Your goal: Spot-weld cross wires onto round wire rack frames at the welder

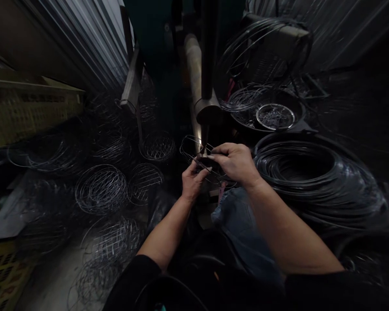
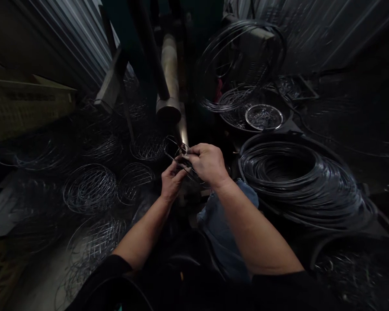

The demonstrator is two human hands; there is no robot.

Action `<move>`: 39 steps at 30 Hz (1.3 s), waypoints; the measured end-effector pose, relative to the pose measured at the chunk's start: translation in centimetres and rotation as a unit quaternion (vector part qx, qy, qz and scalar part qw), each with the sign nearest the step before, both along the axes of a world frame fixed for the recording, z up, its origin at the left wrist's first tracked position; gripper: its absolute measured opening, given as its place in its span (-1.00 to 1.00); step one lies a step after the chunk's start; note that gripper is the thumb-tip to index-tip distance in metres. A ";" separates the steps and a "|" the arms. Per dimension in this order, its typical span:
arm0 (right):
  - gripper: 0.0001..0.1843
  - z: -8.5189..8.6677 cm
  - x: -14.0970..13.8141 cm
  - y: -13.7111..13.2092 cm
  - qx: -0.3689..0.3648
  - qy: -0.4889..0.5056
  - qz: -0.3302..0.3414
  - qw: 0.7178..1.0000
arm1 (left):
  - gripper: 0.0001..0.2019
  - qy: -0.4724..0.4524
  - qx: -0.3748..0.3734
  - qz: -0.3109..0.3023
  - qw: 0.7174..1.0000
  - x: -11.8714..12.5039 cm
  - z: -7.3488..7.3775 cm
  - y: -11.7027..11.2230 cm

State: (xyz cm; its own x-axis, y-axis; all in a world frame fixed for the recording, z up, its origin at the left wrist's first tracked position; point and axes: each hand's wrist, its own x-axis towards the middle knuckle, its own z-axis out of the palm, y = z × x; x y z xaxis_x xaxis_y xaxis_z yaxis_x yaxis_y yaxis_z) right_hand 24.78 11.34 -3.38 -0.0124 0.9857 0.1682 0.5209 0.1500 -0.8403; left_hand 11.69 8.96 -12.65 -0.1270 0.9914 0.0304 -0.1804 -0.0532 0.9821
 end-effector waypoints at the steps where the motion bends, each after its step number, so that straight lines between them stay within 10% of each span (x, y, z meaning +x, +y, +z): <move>1: -0.91 0.0 -0.1 0.0 -0.002 0.002 0.000 1.000 | -0.49 -0.004 -0.002 0.000 1.000 0.2 -0.1 -0.1; 17: -0.89 -3.3 4.0 -6.9 0.032 0.096 -0.015 0.995 | -0.26 -0.148 -0.145 -0.020 0.978 0.1 1.7 -1.4; 39: -0.87 -0.9 0.4 -1.0 -0.022 0.088 -0.014 0.996 | -0.42 -0.201 -0.189 -0.050 0.960 -2.0 1.7 2.1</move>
State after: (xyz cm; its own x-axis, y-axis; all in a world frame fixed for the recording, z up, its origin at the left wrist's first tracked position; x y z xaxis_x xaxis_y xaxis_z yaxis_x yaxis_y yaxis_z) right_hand 25.17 10.30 -4.23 0.0411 0.9916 0.1228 0.3685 0.0992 -0.9243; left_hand 9.72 11.04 -10.92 0.0423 0.9297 -0.3659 -0.5346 0.3304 0.7778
